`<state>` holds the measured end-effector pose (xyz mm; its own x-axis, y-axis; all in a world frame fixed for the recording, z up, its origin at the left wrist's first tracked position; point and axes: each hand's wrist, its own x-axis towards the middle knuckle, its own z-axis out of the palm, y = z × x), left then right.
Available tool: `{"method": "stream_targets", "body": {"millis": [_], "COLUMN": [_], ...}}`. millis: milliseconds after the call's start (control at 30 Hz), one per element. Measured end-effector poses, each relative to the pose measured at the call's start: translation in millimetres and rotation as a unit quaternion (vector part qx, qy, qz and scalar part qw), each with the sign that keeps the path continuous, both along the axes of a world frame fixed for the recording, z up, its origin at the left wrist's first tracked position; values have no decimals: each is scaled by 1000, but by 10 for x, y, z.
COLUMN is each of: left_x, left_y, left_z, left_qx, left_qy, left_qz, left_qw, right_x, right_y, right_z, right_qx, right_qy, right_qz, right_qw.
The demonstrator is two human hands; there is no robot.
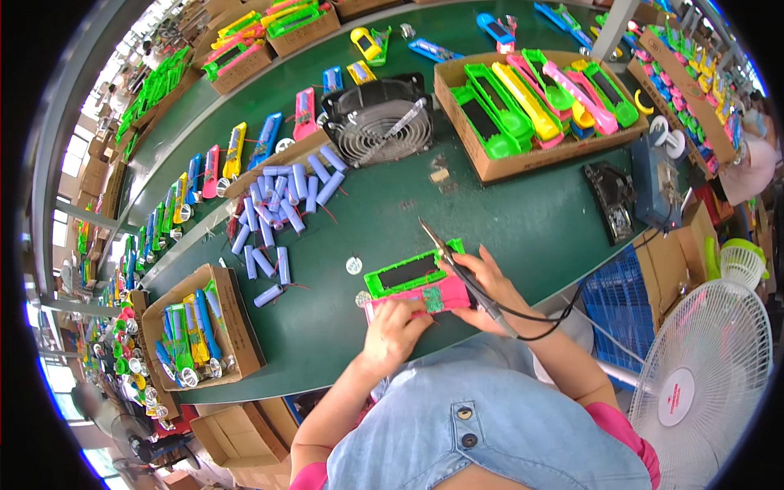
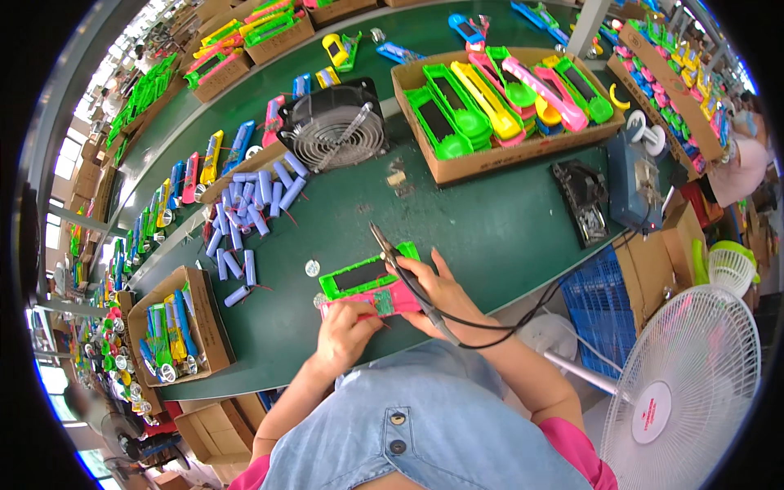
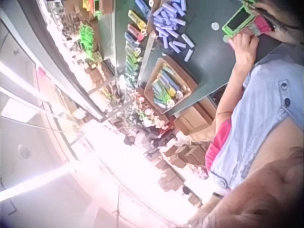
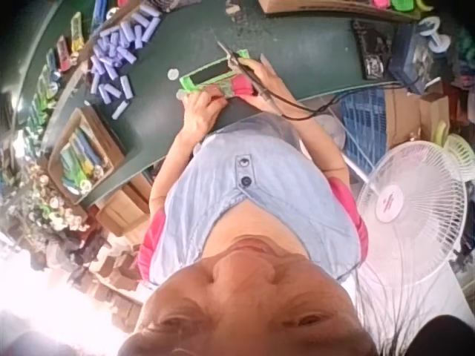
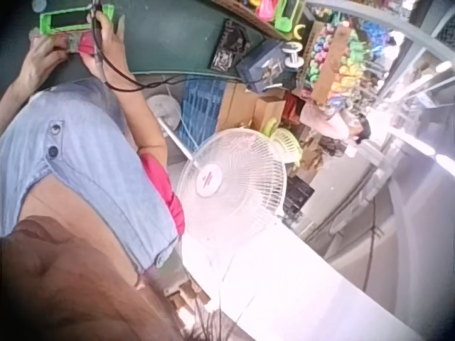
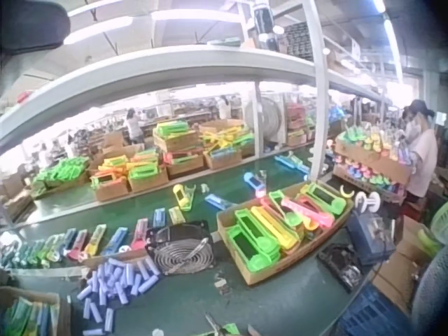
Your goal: The person solders internal components into flashlight casings by hand, connecting circuit boards and wires with a soldering iron and positioning batteries with pliers.
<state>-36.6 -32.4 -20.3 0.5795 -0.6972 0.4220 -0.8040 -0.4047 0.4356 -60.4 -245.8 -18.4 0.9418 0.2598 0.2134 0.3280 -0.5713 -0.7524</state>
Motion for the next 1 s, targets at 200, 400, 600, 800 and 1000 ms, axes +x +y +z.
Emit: {"method": "stream_targets", "body": {"millis": [200, 400, 600, 800, 1000], "left_x": [-118, -97, -90, -108, -128], "left_y": [-66, -181, -173, -211, -205], "left_z": [-212, -139, 25, 25, 9], "left_qx": [12, -28, -90, -82, -79], "left_qy": [-64, 7, 149, 110, 117], "left_qz": [29, 92, 156, 152, 153], "left_qw": [997, 995, 972, 979, 978], "right_x": [-200, -393, -608, -774, -770], "right_y": [36, -8, -32, 222, 237], "right_z": [-14, -59, -138, -443, -441], "right_qx": [52, 143, 245, 507, 463], "right_qy": [2, -27, -120, 38, -5], "right_qz": [-51, -112, -161, -295, -270], "right_qw": [997, 983, 948, 809, 845]}}
